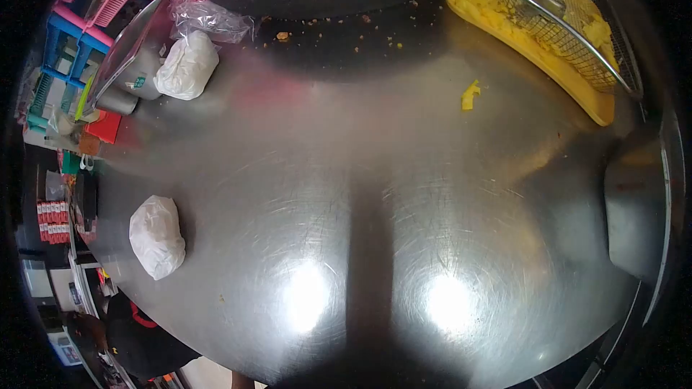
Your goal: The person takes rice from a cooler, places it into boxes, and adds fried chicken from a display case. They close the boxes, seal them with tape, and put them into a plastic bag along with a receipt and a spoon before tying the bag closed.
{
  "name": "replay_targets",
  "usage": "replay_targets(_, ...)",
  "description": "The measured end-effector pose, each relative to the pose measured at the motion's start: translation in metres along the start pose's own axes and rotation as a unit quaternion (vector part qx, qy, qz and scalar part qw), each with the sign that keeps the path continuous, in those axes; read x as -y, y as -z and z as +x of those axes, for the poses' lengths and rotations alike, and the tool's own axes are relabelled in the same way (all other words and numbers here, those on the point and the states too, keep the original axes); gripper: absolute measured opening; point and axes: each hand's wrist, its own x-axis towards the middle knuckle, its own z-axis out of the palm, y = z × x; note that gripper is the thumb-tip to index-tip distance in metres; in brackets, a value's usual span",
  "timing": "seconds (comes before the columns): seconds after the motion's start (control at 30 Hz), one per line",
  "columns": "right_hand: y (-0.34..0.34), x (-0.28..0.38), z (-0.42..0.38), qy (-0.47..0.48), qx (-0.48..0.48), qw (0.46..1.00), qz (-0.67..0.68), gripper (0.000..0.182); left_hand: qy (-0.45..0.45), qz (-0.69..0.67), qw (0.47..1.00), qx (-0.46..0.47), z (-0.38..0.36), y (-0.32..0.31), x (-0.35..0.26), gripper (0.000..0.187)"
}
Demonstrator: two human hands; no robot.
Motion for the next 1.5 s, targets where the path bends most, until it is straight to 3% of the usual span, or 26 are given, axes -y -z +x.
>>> replay_targets(0.83,0.024,-0.009,-0.038,-0.080,0.064,0.985,0.138,0.040,0.067,0.075,0.994,0.030,0.009,-0.005,0.020,0.058)
replay_targets(1.03,0.104,-0.007,-0.182,-0.161,0.098,0.950,0.249,0.040,0.042,0.046,0.990,0.127,-0.029,-0.018,0.015,0.057)
replay_targets(1.1,0.150,0.004,-0.263,-0.186,0.104,0.933,0.289,0.040,0.203,-0.136,0.923,0.297,-0.067,-0.039,-0.009,0.034)
replay_targets(1.17,0.194,0.024,-0.343,-0.200,0.104,0.918,0.326,0.041,0.208,-0.124,0.909,0.338,-0.100,-0.032,-0.010,0.039)
replay_targets(1.23,0.233,0.046,-0.419,-0.205,0.103,0.907,0.353,0.041,0.162,-0.109,0.901,0.388,-0.118,-0.021,-0.004,0.045)
replay_targets(1.33,0.291,0.068,-0.503,-0.176,0.105,0.878,0.433,0.045,0.099,-0.132,0.928,0.335,-0.178,-0.044,-0.044,0.031)
replay_targets(1.37,0.293,0.123,-0.528,-0.140,0.044,0.920,0.364,0.046,0.077,-0.149,0.931,0.323,-0.191,-0.056,-0.064,0.030)
replay_targets(1.43,0.290,0.195,-0.535,-0.134,0.020,0.945,0.296,0.038,0.046,-0.238,0.898,0.368,-0.204,-0.078,-0.103,0.032)
replay_targets(1.47,0.275,0.239,-0.539,-0.068,0.039,0.961,0.264,0.033,0.014,-0.235,0.893,0.383,-0.213,-0.089,-0.126,0.036)
replay_targets(1.5,0.264,0.271,-0.523,-0.057,0.122,0.955,0.264,0.033,-0.015,-0.227,0.876,0.424,-0.213,-0.098,-0.143,0.040)
